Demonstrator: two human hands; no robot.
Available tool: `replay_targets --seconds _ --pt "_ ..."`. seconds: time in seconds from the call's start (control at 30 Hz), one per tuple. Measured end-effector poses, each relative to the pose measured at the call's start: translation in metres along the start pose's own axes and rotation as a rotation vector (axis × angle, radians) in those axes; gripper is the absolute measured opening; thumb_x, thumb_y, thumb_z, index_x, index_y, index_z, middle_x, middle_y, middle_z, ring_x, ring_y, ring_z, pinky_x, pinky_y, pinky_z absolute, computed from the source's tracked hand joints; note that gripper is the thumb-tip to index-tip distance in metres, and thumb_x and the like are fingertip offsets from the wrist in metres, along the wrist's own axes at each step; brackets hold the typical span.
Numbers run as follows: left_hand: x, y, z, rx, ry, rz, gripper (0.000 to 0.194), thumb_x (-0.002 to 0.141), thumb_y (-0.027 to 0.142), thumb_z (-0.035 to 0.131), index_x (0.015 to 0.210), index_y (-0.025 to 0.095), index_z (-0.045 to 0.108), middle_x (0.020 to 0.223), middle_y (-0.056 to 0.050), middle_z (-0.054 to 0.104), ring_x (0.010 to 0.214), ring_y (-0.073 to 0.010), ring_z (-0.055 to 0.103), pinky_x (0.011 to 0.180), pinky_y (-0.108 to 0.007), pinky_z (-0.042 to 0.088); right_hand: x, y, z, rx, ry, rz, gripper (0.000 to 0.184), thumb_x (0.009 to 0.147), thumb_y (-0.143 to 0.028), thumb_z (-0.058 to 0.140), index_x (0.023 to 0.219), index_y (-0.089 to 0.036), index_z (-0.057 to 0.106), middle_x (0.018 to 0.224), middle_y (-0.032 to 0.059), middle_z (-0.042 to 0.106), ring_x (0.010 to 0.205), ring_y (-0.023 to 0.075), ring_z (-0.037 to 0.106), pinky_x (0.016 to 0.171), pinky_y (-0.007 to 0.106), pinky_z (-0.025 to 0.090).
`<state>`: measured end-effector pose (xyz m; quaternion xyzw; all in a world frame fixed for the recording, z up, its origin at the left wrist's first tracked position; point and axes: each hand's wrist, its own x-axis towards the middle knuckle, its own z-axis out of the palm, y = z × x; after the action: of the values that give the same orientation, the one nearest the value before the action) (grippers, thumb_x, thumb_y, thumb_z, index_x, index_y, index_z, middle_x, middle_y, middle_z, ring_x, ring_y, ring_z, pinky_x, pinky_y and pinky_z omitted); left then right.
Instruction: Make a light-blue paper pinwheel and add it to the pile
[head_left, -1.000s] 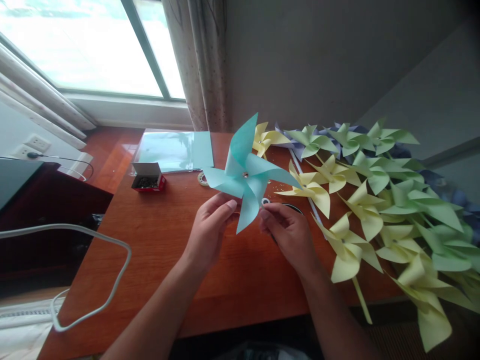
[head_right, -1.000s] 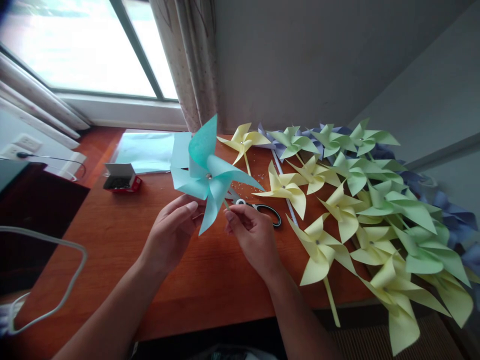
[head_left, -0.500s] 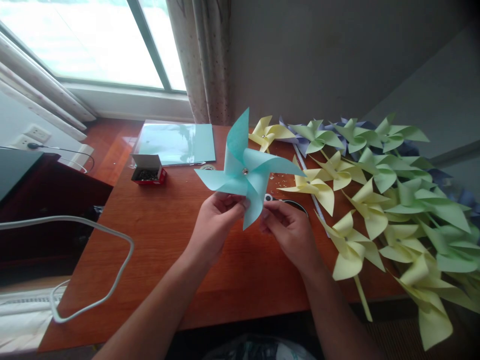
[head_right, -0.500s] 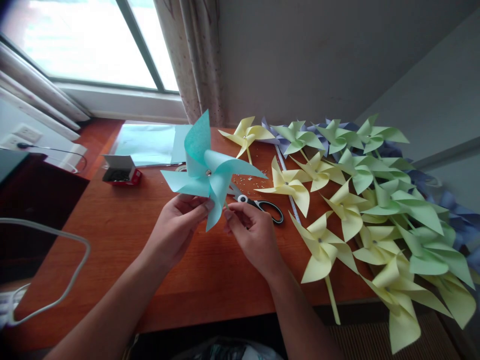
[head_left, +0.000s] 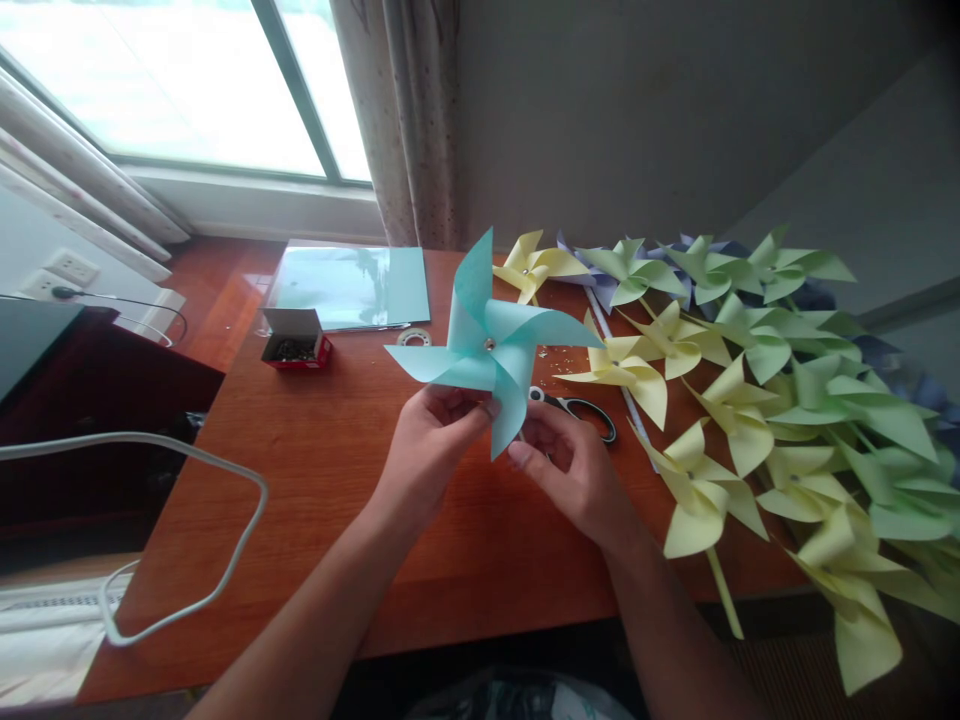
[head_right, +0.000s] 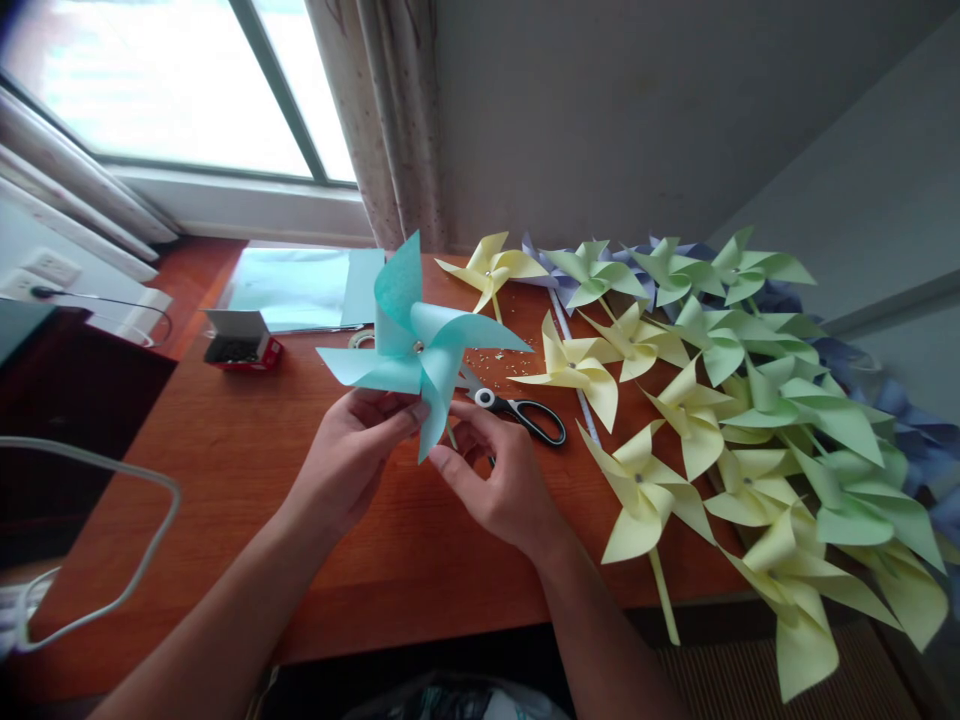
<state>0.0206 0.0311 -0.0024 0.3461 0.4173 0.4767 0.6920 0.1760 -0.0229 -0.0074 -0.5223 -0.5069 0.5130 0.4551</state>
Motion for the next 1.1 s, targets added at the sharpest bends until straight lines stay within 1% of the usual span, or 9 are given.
replay_targets --seconds 0.13,0.27,0.4,0.47,0.57,0.67,0.83,0.97,1.1 --pt "-0.0004 0.0009 0.0024 0.010 0.001 -0.005 0.017 0.069 0.017 0.086 0.083 0.017 0.077 0.082 -0.003 0.076 0.083 -0.0188 0.068 0.078 -0.026 0.053 0.0005 -0.0015 -0.0003 0.020 -0.016 -0.009 0.034 0.090 -0.047 0.069 0.118 -0.029 0.070 0.086 0.0042 0.072 0.082 0.0256 0.069 0.075 0.037 0.057" --pt "-0.0020 0.0011 0.0042 0.012 -0.021 -0.012 0.023 0.068 0.021 0.088 0.089 0.017 0.078 0.085 -0.004 0.077 0.083 -0.0194 0.068 0.079 -0.028 0.053 0.0034 0.0031 0.0021 0.000 0.078 0.013 0.029 0.091 -0.046 0.068 0.112 -0.027 0.072 0.085 0.0044 0.072 0.077 0.0241 0.067 0.070 0.036 0.057" --pt "-0.0024 0.0006 0.0017 0.048 0.011 -0.026 0.028 0.074 0.040 0.086 0.082 0.014 0.076 0.078 -0.005 0.074 0.073 -0.0167 0.064 0.067 -0.026 0.048 0.0050 0.0066 0.0032 -0.042 0.139 0.005 0.025 0.092 -0.043 0.066 0.108 -0.025 0.074 0.082 0.0049 0.071 0.072 0.0237 0.065 0.068 0.036 0.055" --pt "-0.0019 0.0000 -0.0003 0.036 0.021 -0.038 0.034 0.078 0.047 0.082 0.079 0.014 0.075 0.077 -0.005 0.072 0.072 -0.0161 0.064 0.066 -0.026 0.047 0.0048 0.0068 0.0029 -0.042 0.144 0.004 0.025 0.093 -0.041 0.065 0.109 -0.025 0.074 0.082 0.0048 0.071 0.070 0.0231 0.064 0.066 0.035 0.054" --pt "-0.0006 -0.0003 -0.0023 0.000 0.026 -0.059 0.031 0.080 0.044 0.081 0.079 0.013 0.074 0.079 -0.005 0.073 0.073 -0.0152 0.064 0.068 -0.025 0.047 0.0040 0.0061 0.0023 -0.044 0.146 0.012 0.024 0.093 -0.040 0.065 0.109 -0.024 0.074 0.080 0.0041 0.070 0.066 0.0210 0.061 0.063 0.034 0.052" --pt "0.0005 0.0002 -0.0031 -0.013 0.045 -0.063 0.027 0.078 0.039 0.082 0.076 0.013 0.073 0.077 -0.005 0.073 0.072 -0.0142 0.063 0.068 -0.025 0.047 0.0039 0.0045 0.0019 -0.033 0.148 0.023 0.023 0.093 -0.038 0.065 0.110 -0.024 0.074 0.073 0.0022 0.067 0.063 0.0199 0.059 0.060 0.033 0.049" --pt "0.0019 0.0021 -0.0039 -0.024 0.075 -0.065 0.027 0.076 0.038 0.084 0.075 0.014 0.073 0.076 -0.004 0.073 0.071 -0.0142 0.063 0.068 -0.025 0.047 0.0051 0.0009 0.0018 0.003 0.150 0.036 0.022 0.091 -0.037 0.066 0.107 -0.024 0.074 0.067 0.0009 0.066 0.061 0.0202 0.061 0.058 0.032 0.048" --pt "0.0023 0.0049 -0.0034 -0.094 0.032 -0.093 0.025 0.079 0.036 0.082 0.074 0.014 0.072 0.073 -0.004 0.070 0.070 -0.0137 0.061 0.067 -0.024 0.047 0.0058 0.0016 0.0014 0.025 0.156 0.036 0.021 0.090 -0.037 0.067 0.105 -0.024 0.074 0.071 0.0008 0.067 0.061 0.0196 0.062 0.057 0.031 0.048" --pt "0.0032 0.0081 -0.0032 -0.192 -0.024 -0.142 0.026 0.083 0.038 0.077 0.074 0.014 0.071 0.072 -0.003 0.068 0.068 -0.0128 0.060 0.063 -0.023 0.046 0.0058 0.0030 0.0013 0.031 0.160 0.034 0.020 0.090 -0.037 0.068 0.104 -0.025 0.074 0.069 0.0003 0.066 0.060 0.0191 0.061 0.057 0.031 0.048"
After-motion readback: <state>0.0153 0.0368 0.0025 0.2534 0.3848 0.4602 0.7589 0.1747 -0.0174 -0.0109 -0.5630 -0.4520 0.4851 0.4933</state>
